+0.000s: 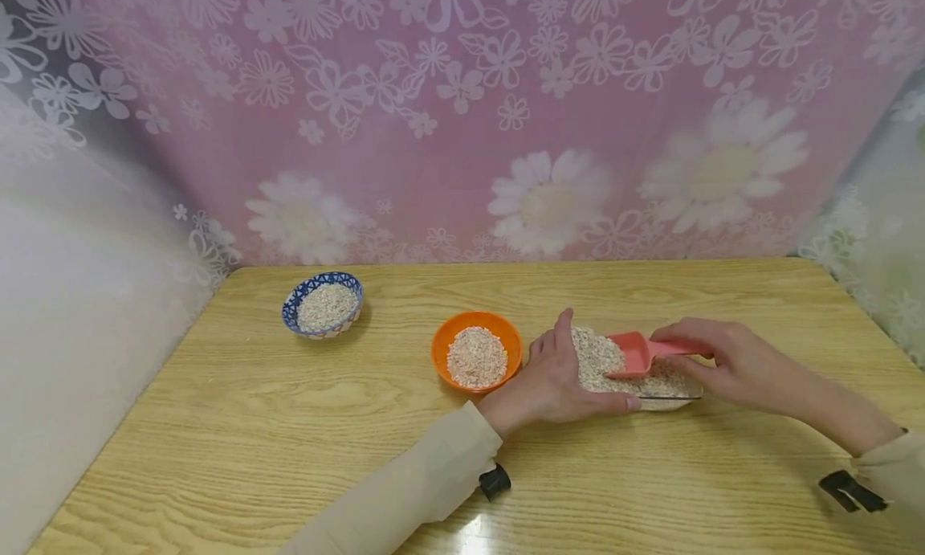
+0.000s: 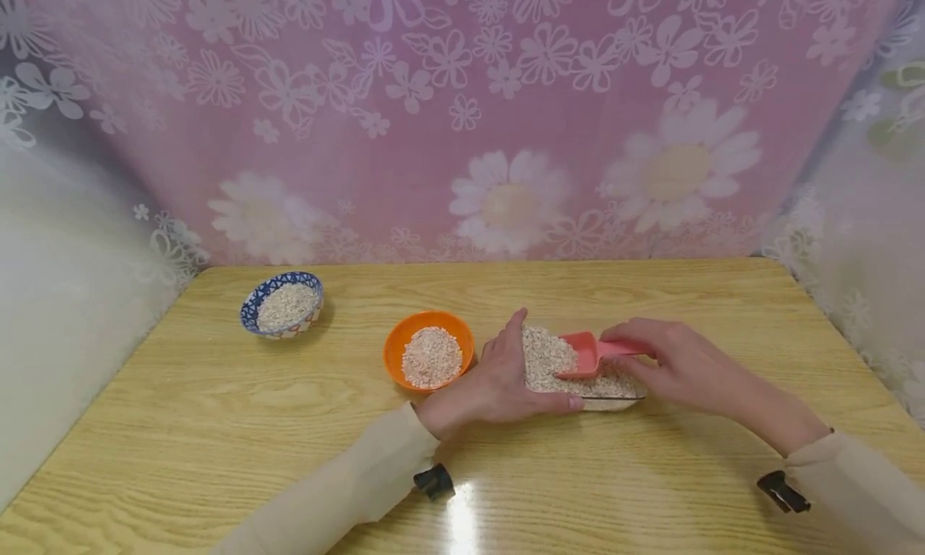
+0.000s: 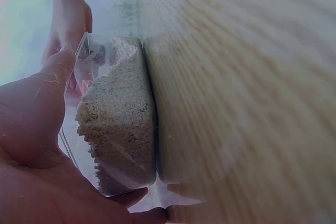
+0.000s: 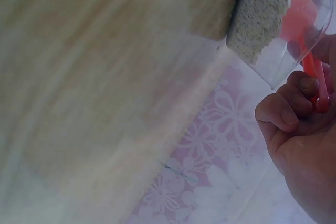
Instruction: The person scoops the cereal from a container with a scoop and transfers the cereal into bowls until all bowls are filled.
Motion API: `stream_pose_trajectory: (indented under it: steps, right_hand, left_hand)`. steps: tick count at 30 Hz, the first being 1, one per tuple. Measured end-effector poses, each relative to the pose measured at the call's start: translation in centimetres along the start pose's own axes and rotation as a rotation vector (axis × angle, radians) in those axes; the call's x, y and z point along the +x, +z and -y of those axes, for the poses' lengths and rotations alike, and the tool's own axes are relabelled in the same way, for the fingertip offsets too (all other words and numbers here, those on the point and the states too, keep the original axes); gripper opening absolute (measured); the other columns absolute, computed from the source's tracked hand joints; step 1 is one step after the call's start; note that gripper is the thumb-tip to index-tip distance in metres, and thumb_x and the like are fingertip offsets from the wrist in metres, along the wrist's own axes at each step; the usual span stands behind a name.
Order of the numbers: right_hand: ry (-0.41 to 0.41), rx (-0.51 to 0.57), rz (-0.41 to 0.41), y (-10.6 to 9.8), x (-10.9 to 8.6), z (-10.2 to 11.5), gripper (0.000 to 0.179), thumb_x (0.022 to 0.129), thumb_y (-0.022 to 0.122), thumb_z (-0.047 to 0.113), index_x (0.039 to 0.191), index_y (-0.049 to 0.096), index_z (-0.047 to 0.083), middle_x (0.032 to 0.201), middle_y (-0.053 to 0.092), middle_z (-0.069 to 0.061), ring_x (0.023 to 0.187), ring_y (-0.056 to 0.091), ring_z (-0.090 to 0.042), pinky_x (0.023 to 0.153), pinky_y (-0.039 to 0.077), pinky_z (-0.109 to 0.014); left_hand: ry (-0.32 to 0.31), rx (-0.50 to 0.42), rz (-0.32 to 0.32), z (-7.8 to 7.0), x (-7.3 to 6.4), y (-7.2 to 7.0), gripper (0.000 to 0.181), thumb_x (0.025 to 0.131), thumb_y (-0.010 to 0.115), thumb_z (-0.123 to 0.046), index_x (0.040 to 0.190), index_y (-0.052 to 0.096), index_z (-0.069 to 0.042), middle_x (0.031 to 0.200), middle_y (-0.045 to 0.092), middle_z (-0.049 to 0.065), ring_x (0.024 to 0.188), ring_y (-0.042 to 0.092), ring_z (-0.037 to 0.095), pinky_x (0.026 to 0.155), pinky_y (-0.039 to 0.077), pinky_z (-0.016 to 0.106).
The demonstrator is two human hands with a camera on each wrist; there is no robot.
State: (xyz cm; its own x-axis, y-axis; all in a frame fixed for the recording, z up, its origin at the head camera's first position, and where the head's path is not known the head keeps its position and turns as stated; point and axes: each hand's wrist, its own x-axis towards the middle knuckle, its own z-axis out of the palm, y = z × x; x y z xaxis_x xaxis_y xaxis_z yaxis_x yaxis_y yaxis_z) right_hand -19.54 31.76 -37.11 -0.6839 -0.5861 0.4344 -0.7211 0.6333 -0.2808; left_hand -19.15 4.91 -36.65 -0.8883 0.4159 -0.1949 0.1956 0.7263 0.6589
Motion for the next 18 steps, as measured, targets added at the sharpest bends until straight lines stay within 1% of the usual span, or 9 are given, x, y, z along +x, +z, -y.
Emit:
stream_pose_trajectory:
  steps: [3, 5, 8, 10, 12, 14, 18]
  right_hand:
    - [0.025, 0.025, -0.02, 0.1, -0.4, 0.0, 0.045, 0.078, 0.082, -0.004, 0.117, 0.071, 0.015, 0.103, 0.076, 0.004, 0.086, 0.063, 0.007, 0.069, 0.046, -0.008]
    - [0.043, 0.058, -0.028, 0.1, -0.6, 0.0, 0.044, 0.079, 0.082, -0.004, 0.117, 0.071, 0.015, 0.103, 0.075, 0.007, 0.083, 0.062, 0.007, 0.067, 0.045, -0.009]
    - [0.08, 0.12, -0.028, 0.1, -1.0, -0.1, 0.042, 0.082, 0.079, -0.006, 0.118, 0.072, 0.014, 0.106, 0.071, 0.017, 0.079, 0.062, 0.006, 0.065, 0.045, -0.011]
    - [0.118, 0.166, -0.019, 0.0, -1.3, -0.2, 0.04, 0.084, 0.077, -0.006, 0.119, 0.071, 0.012, 0.108, 0.068, 0.024, 0.079, 0.064, 0.005, 0.063, 0.046, -0.012]
    - [0.17, 0.22, -0.006, -0.1, -1.6, -0.3, 0.037, 0.087, 0.074, -0.006, 0.121, 0.071, 0.01, 0.109, 0.066, 0.028, 0.077, 0.064, 0.003, 0.061, 0.046, -0.015]
    - [0.214, 0.271, 0.006, -0.1, -1.9, -0.4, 0.035, 0.09, 0.072, -0.005, 0.122, 0.07, 0.009, 0.108, 0.067, 0.029, 0.075, 0.065, 0.001, 0.059, 0.045, -0.017]
    - [0.27, 0.366, 0.02, -0.5, -2.3, -0.5, 0.033, 0.094, 0.067, -0.006, 0.124, 0.069, 0.008, 0.105, 0.071, 0.024, 0.068, 0.061, -0.005, 0.054, 0.042, -0.023]
  left_hand:
    - [0.001, 0.005, 0.001, 0.0, 0.0, 0.0, 0.131, 0.074, 0.079, -0.07, 0.165, -0.002, -0.022, 0.168, 0.027, 0.008, 0.156, 0.026, 0.029, 0.121, 0.037, 0.046]
    - [0.001, 0.005, 0.003, 0.0, 0.0, 0.0, 0.131, 0.074, 0.079, -0.07, 0.165, -0.002, -0.022, 0.168, 0.026, 0.007, 0.156, 0.026, 0.029, 0.121, 0.037, 0.045]
    - [-0.002, 0.006, 0.009, 0.0, 0.0, 0.0, 0.13, 0.075, 0.079, -0.07, 0.165, -0.002, -0.023, 0.169, 0.025, 0.006, 0.156, 0.025, 0.028, 0.121, 0.037, 0.045]
    - [-0.003, 0.005, 0.013, 0.0, 0.1, 0.0, 0.13, 0.075, 0.079, -0.07, 0.165, -0.003, -0.023, 0.169, 0.024, 0.006, 0.156, 0.024, 0.028, 0.121, 0.036, 0.045]
    - [-0.003, 0.007, 0.017, -0.1, 0.0, -0.1, 0.13, 0.076, 0.078, -0.07, 0.165, -0.003, -0.022, 0.17, 0.022, 0.007, 0.157, 0.024, 0.028, 0.122, 0.035, 0.046]
    - [-0.001, 0.01, 0.015, -0.2, 0.0, -0.1, 0.13, 0.076, 0.079, -0.069, 0.165, -0.003, -0.021, 0.17, 0.022, 0.008, 0.157, 0.024, 0.028, 0.122, 0.036, 0.045]
    - [0.015, -0.022, 0.001, -0.5, -0.4, -0.6, 0.13, 0.076, 0.079, -0.068, 0.165, -0.004, -0.022, 0.169, 0.02, 0.008, 0.156, 0.025, 0.028, 0.12, 0.039, 0.045]
